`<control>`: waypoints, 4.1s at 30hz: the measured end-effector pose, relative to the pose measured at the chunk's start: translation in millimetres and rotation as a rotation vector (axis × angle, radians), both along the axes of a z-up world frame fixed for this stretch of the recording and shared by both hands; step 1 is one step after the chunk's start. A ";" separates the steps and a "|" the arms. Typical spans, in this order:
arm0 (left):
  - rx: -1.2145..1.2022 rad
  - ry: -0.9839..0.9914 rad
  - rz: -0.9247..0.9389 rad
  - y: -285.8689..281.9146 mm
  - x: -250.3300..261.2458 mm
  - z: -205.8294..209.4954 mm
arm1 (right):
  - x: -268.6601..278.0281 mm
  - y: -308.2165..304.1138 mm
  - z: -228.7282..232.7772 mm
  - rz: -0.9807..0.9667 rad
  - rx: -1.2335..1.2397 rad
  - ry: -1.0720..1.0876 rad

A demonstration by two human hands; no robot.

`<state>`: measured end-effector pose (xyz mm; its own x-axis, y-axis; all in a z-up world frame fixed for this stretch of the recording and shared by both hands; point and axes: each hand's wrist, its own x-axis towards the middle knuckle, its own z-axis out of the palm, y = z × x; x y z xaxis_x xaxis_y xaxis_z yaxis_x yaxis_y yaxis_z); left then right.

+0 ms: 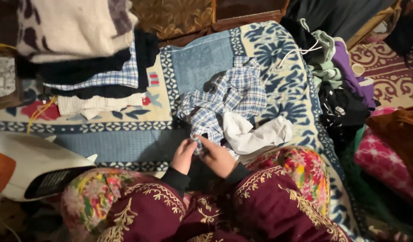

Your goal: The person folds a small patterned towel on a rug, then picks up a plaid shirt and folds it by hand. The folded towel is placed aside, and the shirt is folded into a compact shape.

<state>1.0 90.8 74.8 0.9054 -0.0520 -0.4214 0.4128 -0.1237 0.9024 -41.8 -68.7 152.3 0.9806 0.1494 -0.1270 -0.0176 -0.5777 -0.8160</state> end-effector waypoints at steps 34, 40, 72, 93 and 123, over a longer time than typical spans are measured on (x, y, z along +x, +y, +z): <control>-0.383 -0.188 0.541 -2.6 38.9 -20.0 | 46.8 -48.5 -33.4 -0.168 -0.313 -0.306; -0.517 -0.381 0.597 -8.5 26.2 45.9 | 54.5 -56.5 -45.6 -0.250 -0.577 -0.164; 0.182 -0.068 -0.041 -14.2 17.4 58.3 | 64.1 -67.6 -26.4 -0.340 -0.342 -0.301; -0.426 0.022 0.362 -30.2 17.1 88.0 | 56.0 -52.0 -34.9 -0.260 0.177 0.241; -0.422 0.285 0.098 -24.2 12.4 100.9 | 67.5 -60.3 -46.3 -0.184 -0.148 0.140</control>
